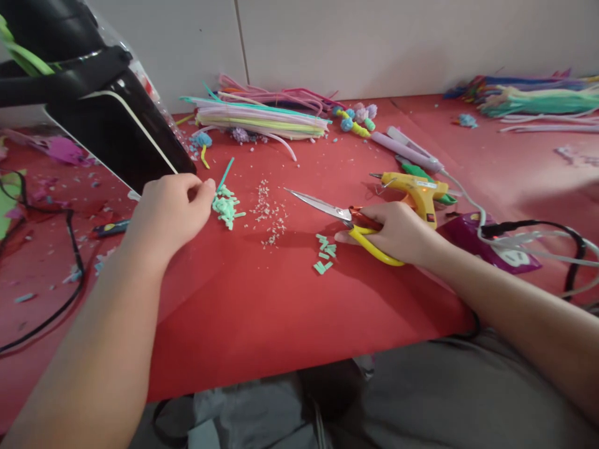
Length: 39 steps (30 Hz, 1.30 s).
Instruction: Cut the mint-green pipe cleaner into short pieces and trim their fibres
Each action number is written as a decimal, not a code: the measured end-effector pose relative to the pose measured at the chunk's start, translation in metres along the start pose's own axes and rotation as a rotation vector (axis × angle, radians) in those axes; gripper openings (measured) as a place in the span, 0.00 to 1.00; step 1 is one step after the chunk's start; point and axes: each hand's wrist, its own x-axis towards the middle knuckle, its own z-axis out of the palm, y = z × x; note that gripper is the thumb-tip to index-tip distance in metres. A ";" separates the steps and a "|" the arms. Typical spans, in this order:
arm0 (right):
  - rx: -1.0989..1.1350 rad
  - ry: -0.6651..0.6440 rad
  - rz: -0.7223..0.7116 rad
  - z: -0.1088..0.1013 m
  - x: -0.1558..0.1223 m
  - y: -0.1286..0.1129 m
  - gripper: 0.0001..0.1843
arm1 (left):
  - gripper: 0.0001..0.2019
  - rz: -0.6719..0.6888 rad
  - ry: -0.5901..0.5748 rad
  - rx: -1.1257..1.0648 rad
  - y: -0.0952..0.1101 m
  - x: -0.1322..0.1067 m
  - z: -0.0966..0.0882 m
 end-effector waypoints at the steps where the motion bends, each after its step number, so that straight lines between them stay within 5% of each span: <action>1: 0.007 -0.002 0.001 0.000 0.000 0.000 0.37 | 0.16 -0.027 -0.027 0.105 -0.003 0.002 -0.002; 5: 0.031 0.011 -0.001 0.000 0.000 -0.001 0.38 | 0.14 0.025 0.012 0.081 0.001 0.000 0.004; 8: 0.043 0.042 0.014 0.000 0.000 -0.002 0.38 | 0.09 0.203 -0.036 -0.073 0.019 -0.012 0.020; 14: 0.084 0.059 0.032 0.002 0.005 -0.001 0.37 | 0.08 0.580 -0.448 -0.079 0.060 -0.044 0.058; 20: 0.128 0.077 -0.004 0.002 0.006 -0.001 0.36 | 0.09 0.579 -0.401 0.143 0.070 -0.043 0.077; 39: 0.122 0.067 -0.004 0.001 0.008 0.000 0.36 | 0.08 0.603 -0.379 0.189 0.071 -0.042 0.085</action>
